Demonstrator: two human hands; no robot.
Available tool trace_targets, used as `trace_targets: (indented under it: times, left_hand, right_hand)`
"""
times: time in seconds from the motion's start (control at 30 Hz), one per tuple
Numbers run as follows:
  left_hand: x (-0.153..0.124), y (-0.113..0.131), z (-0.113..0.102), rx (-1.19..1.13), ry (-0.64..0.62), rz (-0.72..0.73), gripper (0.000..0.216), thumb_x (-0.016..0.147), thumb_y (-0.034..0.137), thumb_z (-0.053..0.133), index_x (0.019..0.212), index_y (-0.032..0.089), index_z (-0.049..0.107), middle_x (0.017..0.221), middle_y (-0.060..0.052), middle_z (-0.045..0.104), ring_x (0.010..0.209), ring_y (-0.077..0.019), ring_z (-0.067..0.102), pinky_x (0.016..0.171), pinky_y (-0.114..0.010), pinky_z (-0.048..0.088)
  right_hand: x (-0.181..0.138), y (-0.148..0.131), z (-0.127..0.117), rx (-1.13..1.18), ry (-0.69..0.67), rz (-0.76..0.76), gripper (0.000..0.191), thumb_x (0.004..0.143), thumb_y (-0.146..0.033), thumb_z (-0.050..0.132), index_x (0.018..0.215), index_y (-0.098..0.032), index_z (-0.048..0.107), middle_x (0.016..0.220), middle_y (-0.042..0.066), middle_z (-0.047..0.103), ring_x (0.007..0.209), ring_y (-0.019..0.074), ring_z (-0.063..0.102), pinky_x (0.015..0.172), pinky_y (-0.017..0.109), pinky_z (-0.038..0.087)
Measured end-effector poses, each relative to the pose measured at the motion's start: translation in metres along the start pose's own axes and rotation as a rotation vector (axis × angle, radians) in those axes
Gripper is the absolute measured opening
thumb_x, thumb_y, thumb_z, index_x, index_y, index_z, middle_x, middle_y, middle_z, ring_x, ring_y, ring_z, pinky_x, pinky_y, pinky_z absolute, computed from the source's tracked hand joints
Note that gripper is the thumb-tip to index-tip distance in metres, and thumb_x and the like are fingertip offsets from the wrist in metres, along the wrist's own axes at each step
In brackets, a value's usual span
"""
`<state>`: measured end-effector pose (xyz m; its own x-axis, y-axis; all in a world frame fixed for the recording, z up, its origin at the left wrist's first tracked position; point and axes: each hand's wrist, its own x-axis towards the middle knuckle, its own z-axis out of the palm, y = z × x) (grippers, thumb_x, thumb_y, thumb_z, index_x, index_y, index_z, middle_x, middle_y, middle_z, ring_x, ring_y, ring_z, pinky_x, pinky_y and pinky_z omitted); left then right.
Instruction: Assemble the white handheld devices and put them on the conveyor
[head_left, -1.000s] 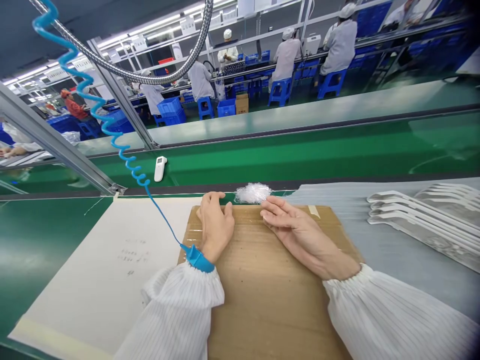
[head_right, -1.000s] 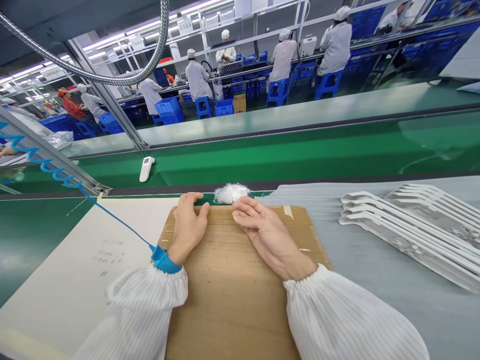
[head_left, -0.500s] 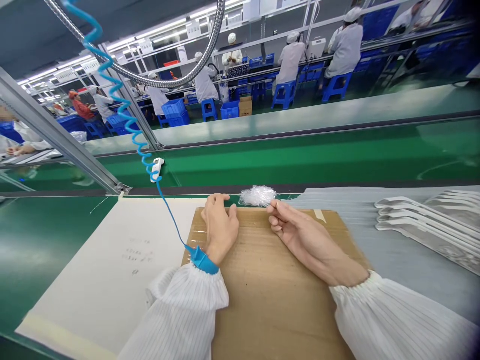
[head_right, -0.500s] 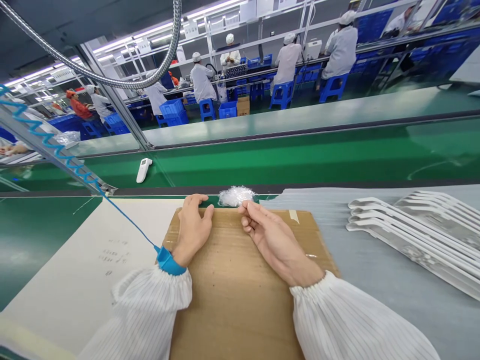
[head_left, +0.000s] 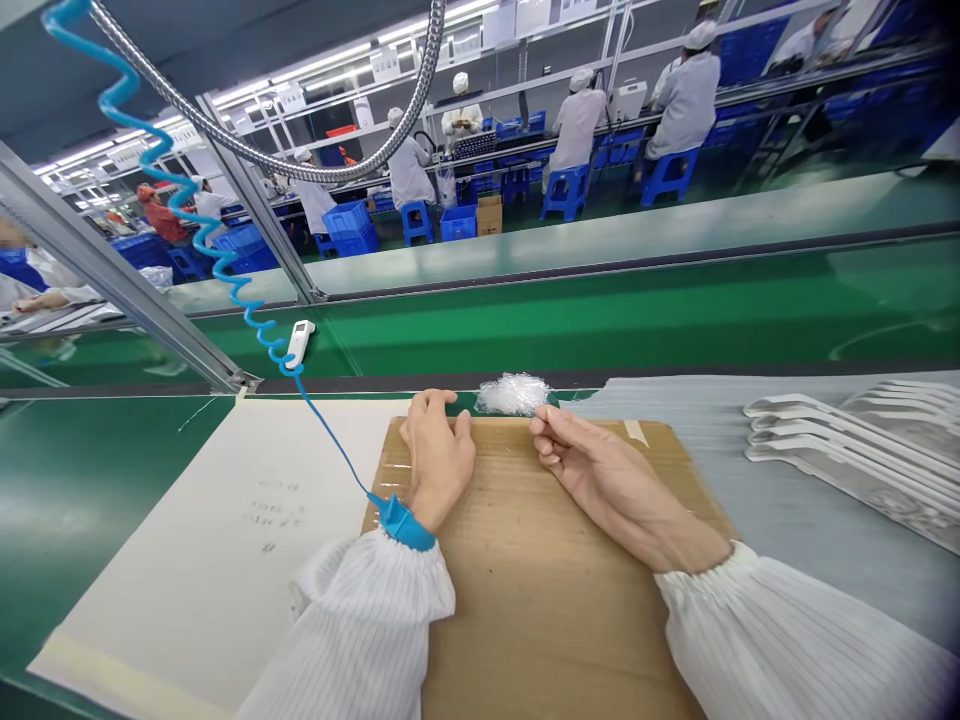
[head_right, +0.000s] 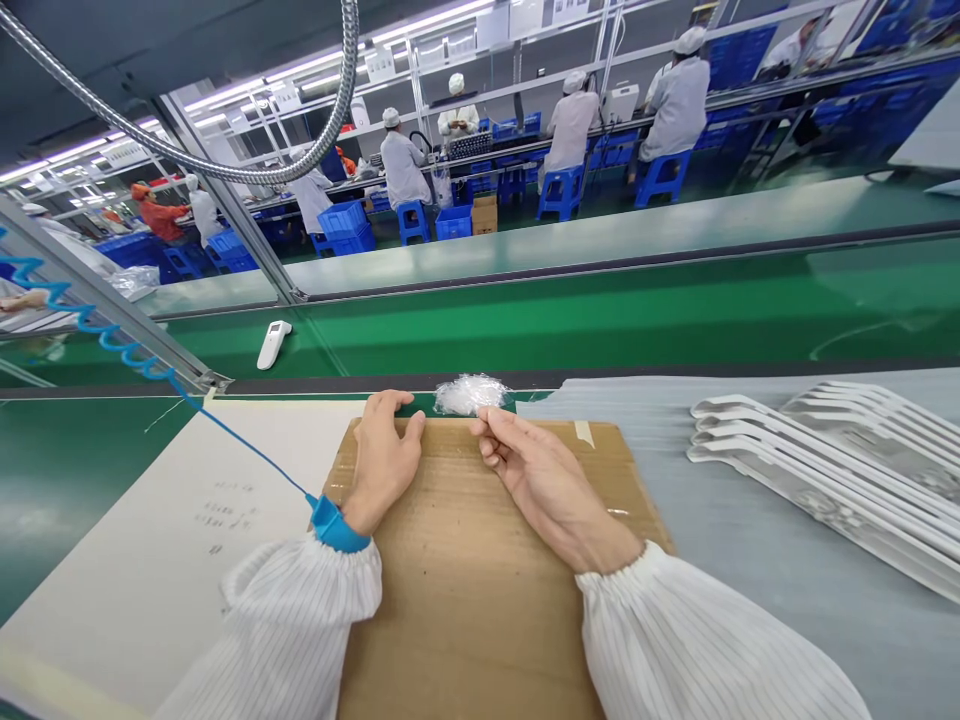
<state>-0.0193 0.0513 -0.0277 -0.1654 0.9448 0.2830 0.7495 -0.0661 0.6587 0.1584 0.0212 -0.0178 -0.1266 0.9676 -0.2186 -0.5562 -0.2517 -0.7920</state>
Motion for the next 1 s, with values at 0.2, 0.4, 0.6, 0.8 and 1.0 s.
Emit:
trace_targets:
  times: [0.2,0.4,0.6,0.8,1.0]
  left_hand:
    - [-0.0002,-0.0013,0.0013,-0.011,0.015,0.015,0.021,0.088,0.011,0.06,0.107,0.02,0.06,0.119,-0.009,0.063,0.118,-0.0258,0.059,0.105,-0.048,0.043]
    - [-0.0001,0.0008,-0.0003,-0.008,0.003,-0.005,0.021,0.088,0.011,0.06,0.107,0.02,0.06,0.119,-0.009,0.063,0.118,-0.0253,0.059,0.106,-0.048,0.042]
    - [-0.0002,0.0017,-0.0017,-0.011,-0.013,-0.012,0.02,0.089,0.01,0.06,0.107,0.019,0.059,0.12,-0.01,0.062,0.119,-0.0249,0.058,0.107,-0.048,0.041]
    - [-0.0006,0.0006,0.0002,-0.021,0.008,0.008,0.02,0.089,0.01,0.06,0.107,0.02,0.059,0.119,-0.009,0.063,0.118,-0.0251,0.059,0.106,-0.048,0.041]
    - [-0.0008,-0.0008,0.0011,-0.023,0.02,0.015,0.02,0.088,0.011,0.061,0.106,0.02,0.059,0.118,-0.009,0.063,0.116,-0.0248,0.06,0.105,-0.047,0.042]
  right_hand:
    - [-0.0004,-0.0006,0.0005,-0.022,0.002,0.002,0.021,0.08,-0.042,0.084,0.085,-0.022,0.079,0.088,0.002,0.064,0.075,0.0137,0.046,0.067,0.027,0.041]
    - [-0.0036,-0.0035,0.0021,-0.052,-0.034,-0.015,0.021,0.084,-0.043,0.079,0.081,-0.023,0.076,0.087,0.002,0.062,0.075,0.0147,0.047,0.067,0.028,0.04]
    - [-0.0044,-0.0041,0.0022,-0.084,-0.043,-0.025,0.023,0.082,-0.042,0.08,0.075,-0.022,0.075,0.083,0.002,0.061,0.075,0.0151,0.045,0.067,0.03,0.038]
    - [-0.0051,-0.0043,0.0026,-0.071,-0.028,-0.001,0.025,0.079,-0.043,0.082,0.071,-0.021,0.072,0.082,0.002,0.06,0.074,0.0153,0.045,0.07,0.031,0.039]
    - [-0.0025,-0.0024,0.0029,-0.036,0.003,0.011,0.025,0.073,-0.038,0.088,0.072,-0.021,0.07,0.083,0.0,0.059,0.078,0.0149,0.049,0.074,0.03,0.043]
